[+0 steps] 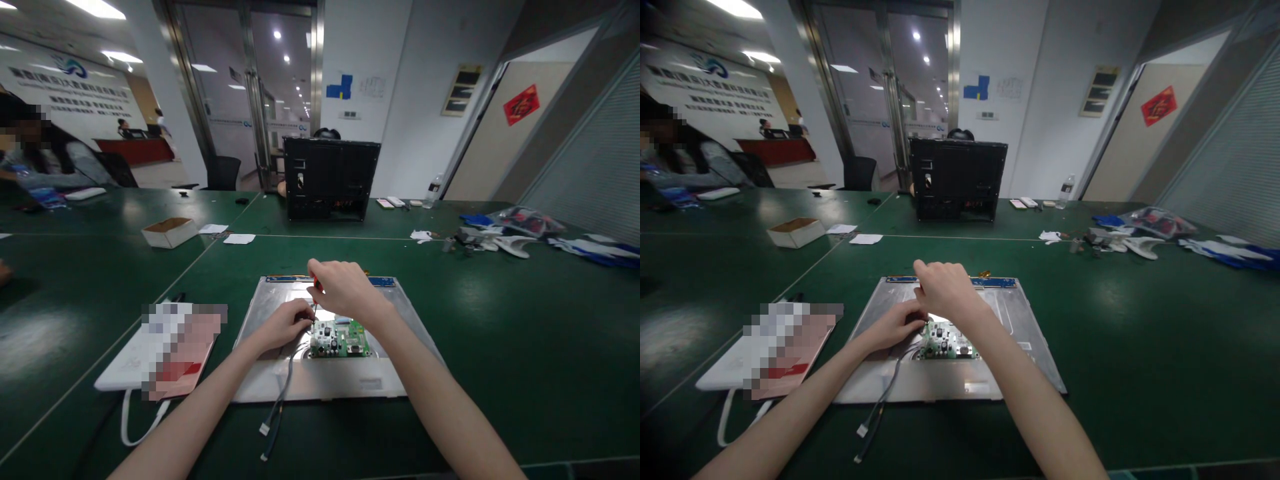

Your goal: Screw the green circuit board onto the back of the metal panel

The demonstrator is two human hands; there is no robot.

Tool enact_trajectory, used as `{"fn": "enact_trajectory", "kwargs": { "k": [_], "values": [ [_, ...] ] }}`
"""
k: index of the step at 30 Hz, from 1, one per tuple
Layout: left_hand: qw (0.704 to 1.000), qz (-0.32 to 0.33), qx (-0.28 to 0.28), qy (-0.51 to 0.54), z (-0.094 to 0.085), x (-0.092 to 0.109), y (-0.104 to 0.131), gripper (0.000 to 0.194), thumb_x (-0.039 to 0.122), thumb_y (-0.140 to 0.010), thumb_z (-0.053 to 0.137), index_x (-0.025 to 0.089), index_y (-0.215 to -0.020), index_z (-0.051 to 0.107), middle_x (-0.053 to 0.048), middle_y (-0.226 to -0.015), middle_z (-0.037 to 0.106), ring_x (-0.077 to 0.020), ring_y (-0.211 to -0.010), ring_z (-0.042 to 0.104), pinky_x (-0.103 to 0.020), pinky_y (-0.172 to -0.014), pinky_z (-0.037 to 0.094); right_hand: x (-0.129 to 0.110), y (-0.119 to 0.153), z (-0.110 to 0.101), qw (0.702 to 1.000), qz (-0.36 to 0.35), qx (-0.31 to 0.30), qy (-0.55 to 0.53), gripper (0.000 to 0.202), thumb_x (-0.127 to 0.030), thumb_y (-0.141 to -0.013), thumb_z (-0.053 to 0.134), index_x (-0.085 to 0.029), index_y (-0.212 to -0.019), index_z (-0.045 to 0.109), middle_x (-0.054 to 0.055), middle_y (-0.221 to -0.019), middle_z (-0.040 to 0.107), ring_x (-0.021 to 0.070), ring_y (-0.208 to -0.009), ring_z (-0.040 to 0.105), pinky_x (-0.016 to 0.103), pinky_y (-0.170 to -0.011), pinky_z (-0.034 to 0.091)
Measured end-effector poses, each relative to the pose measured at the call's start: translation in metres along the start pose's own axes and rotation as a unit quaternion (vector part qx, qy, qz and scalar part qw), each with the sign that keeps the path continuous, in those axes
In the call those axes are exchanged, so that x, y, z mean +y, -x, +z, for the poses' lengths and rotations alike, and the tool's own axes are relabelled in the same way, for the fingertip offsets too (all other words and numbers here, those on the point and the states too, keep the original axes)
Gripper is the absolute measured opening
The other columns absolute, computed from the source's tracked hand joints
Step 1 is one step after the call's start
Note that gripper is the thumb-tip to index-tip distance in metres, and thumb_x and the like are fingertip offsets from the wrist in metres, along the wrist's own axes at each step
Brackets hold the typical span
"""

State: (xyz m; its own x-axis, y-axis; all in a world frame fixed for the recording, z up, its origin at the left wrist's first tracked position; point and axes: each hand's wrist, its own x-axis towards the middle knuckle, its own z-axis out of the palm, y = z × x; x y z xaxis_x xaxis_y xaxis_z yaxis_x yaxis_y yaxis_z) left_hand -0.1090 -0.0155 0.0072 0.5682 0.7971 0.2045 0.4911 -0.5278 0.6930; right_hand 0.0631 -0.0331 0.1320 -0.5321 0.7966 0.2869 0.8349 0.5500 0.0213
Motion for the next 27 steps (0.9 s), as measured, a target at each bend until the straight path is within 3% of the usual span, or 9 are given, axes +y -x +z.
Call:
{"fn": "enact_trajectory", "kwargs": {
  "k": [5, 12, 17, 22, 27],
  "values": [
    [1.0, 0.003, 0.003, -0.008, -0.0002, 0.0029, 0.0004, 0.009, 0.015, -0.08, 0.054, 0.017, -0.086, 0.061, -0.003, -0.087, 0.063, -0.018, -0.081, 0.057, -0.029, -0.073, 0.044, -0.0012, -0.0016, -0.001, 0.999, 0.015, -0.018, 0.024, 0.021, -0.039, -0.086, 0.052, -0.021, -0.097, 0.051, 0.004, -0.083, 0.068, 0.0182, -0.071, 0.061, 0.028, -0.053, 0.023],
    [1.0, 0.026, 0.007, -0.015, 0.0052, -0.0033, -0.0008, 0.01, 0.016, -0.082, 0.054, 0.017, -0.088, 0.062, -0.004, -0.09, 0.064, -0.0184, -0.083, 0.056, -0.029, -0.074, 0.044, -0.0012, 0.0011, 0.0001, 1.0, -0.027, 0.0, -0.007, 0.022, -0.022, -0.079, 0.052, -0.021, -0.1, 0.049, 0.003, -0.088, 0.067, 0.0158, -0.069, 0.059, 0.028, -0.05, 0.02],
    [0.999, 0.024, 0.009, -0.024, 0.006, -0.0028, -0.0007, 0.011, 0.016, -0.082, 0.054, 0.018, -0.088, 0.062, -0.003, -0.088, 0.063, -0.0182, -0.082, 0.056, -0.029, -0.074, 0.043, -0.0011, 0.0003, -0.0002, 1.0, 0.005, -0.017, 0.019, 0.021, -0.04, -0.086, 0.049, -0.023, -0.098, 0.052, 0.004, -0.08, 0.067, 0.0168, -0.068, 0.058, 0.027, -0.053, 0.021],
    [0.999, 0.019, 0.014, -0.021, 0.0066, -0.0006, -0.0007, 0.009, 0.016, -0.084, 0.052, 0.018, -0.087, 0.06, -0.003, -0.087, 0.062, -0.0181, -0.081, 0.055, -0.029, -0.073, 0.043, -0.0025, -0.0002, -0.0008, 1.0, -0.002, -0.009, 0.017, 0.018, -0.027, -0.084, 0.048, -0.022, -0.1, 0.05, 0.003, -0.081, 0.067, 0.0149, -0.065, 0.056, 0.028, -0.052, 0.019],
    [1.0, 0.007, 0.013, -0.013, 0.008, -0.0021, -0.0008, 0.009, 0.017, -0.084, 0.052, 0.017, -0.088, 0.06, -0.004, -0.086, 0.062, -0.0182, -0.08, 0.055, -0.03, -0.073, 0.044, -0.0032, 0.0005, -0.0013, 1.0, -0.003, -0.012, 0.017, 0.016, -0.027, -0.084, 0.048, -0.021, -0.099, 0.049, 0.003, -0.082, 0.067, 0.0153, -0.067, 0.057, 0.028, -0.051, 0.019]
  ]
}}
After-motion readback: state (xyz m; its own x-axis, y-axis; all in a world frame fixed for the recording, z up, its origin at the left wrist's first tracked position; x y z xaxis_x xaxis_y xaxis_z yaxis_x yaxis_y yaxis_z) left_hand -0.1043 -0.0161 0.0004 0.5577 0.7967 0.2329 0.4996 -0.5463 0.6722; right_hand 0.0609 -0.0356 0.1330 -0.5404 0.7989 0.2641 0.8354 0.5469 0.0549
